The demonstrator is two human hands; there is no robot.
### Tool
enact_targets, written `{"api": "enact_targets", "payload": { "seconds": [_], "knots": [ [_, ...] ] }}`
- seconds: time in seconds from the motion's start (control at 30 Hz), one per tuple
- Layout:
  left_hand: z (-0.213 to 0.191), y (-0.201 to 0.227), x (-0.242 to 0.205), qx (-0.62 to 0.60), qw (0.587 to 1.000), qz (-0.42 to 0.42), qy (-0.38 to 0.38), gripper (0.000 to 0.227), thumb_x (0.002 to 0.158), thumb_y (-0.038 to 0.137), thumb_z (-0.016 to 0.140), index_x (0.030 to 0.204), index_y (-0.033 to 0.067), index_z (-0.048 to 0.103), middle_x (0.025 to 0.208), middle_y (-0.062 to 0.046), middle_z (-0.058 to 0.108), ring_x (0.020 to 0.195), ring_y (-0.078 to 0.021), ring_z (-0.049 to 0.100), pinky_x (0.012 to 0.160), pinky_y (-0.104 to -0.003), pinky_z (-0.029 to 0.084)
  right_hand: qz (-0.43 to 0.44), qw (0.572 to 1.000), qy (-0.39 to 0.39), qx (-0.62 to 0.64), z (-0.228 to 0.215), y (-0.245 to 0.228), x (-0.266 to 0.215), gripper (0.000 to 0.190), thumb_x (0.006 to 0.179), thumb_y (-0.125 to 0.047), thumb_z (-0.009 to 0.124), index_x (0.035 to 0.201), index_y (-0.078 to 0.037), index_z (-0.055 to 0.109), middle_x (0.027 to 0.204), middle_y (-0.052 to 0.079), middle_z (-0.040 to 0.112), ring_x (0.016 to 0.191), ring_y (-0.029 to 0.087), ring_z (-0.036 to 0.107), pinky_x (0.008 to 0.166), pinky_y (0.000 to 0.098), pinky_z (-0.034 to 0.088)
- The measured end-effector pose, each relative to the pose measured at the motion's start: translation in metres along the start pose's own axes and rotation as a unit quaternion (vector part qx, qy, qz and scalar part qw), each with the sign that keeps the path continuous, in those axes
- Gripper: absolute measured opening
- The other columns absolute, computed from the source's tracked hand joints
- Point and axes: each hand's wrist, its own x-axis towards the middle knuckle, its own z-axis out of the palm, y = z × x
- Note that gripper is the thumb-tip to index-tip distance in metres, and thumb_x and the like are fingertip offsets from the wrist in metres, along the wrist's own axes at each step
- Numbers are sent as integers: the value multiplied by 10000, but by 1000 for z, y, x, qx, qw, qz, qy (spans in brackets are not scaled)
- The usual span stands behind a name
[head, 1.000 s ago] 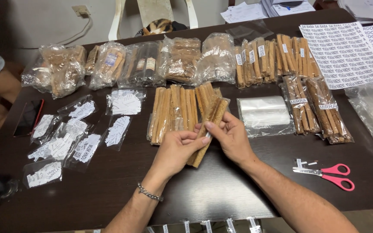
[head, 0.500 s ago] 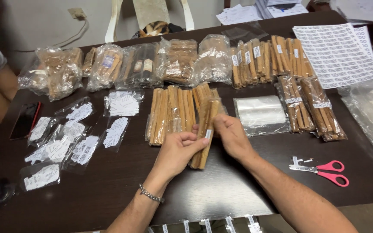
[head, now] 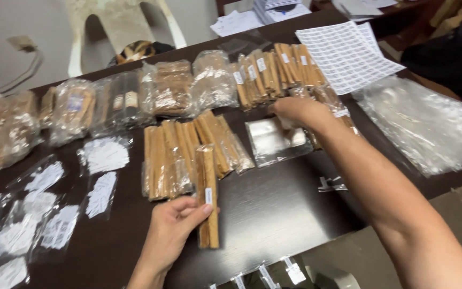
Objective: The person labels wood pieces, groups them together, and places them into plastic bags by hand.
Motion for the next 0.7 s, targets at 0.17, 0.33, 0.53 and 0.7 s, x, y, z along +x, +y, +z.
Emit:
{"api": "enact_targets", "payload": {
  "seconds": [0.17,0.33,0.53,0.7],
  "knots": [
    [2,-1,-11,-27,997,-76,1,175,814,90,798,797,-84,792,897,-240,912,850,-205,812,845,-309,618,29,997,-33,62,-9,-18,-18,478,963,68,612,1424,-45,555,1235,138,746,1022,239,760,1017,364,606],
    [-2,-13,-16,-17,997,-77,-13,186,827,88,785,782,-92,801,895,-246,927,868,-212,824,833,-303,600,4,1000,-19,0,-2,-4,-14,340,866,-32,804,1182,-86,690,1125,58,766,1038,200,730,999,293,600],
    [-7,-39,-16,-48,995,-82,-16,157,804,-10,790,810,-166,811,780,-307,893,879,-323,879,797,-363,668,-92,987,118,50,-11,52,-64,305,806,-129,819,1071,-128,669,1082,53,732,978,232,667,832,380,502],
    [-14,-50,-24,-83,991,-101,29,142,779,-136,761,875,-221,822,857,-389,891,757,-402,855,746,-446,699,-100,826,397,388,0,182,-117,475,766,-116,853,1188,-80,639,1052,53,710,893,133,674,782,260,568]
  ]
}}
